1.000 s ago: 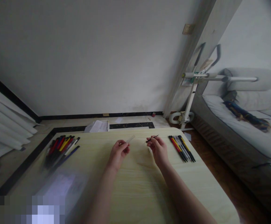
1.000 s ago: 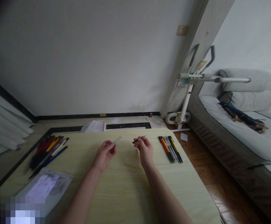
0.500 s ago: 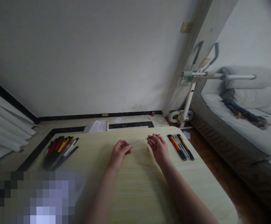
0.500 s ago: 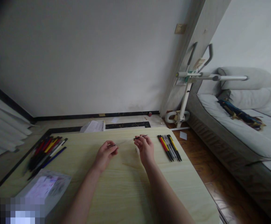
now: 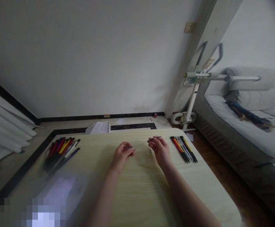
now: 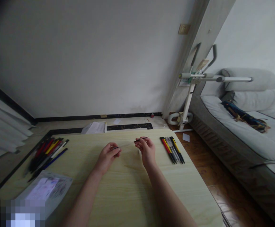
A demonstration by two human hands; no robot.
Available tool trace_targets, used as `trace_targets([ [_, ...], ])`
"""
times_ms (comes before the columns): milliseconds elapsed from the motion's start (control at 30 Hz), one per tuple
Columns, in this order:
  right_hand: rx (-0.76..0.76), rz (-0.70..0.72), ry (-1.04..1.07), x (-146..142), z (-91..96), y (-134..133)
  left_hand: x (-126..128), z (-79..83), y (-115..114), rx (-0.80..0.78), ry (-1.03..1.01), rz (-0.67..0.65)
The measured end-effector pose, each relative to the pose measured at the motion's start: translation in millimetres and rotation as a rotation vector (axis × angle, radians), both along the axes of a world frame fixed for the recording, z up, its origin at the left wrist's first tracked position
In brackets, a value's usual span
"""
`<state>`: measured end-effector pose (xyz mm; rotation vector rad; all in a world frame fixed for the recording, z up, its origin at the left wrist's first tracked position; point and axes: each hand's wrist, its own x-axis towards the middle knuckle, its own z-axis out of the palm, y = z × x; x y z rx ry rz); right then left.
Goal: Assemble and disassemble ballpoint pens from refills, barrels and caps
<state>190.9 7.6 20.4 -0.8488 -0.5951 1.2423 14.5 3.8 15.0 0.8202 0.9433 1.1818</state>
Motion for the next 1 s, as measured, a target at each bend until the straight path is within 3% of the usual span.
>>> trace_targets([
  [1000,-0.011,0.032,-0.128,-4.7,0.8,-3.1,-1.8,-8.1,0.3,0.04,-0.051,-0.023],
])
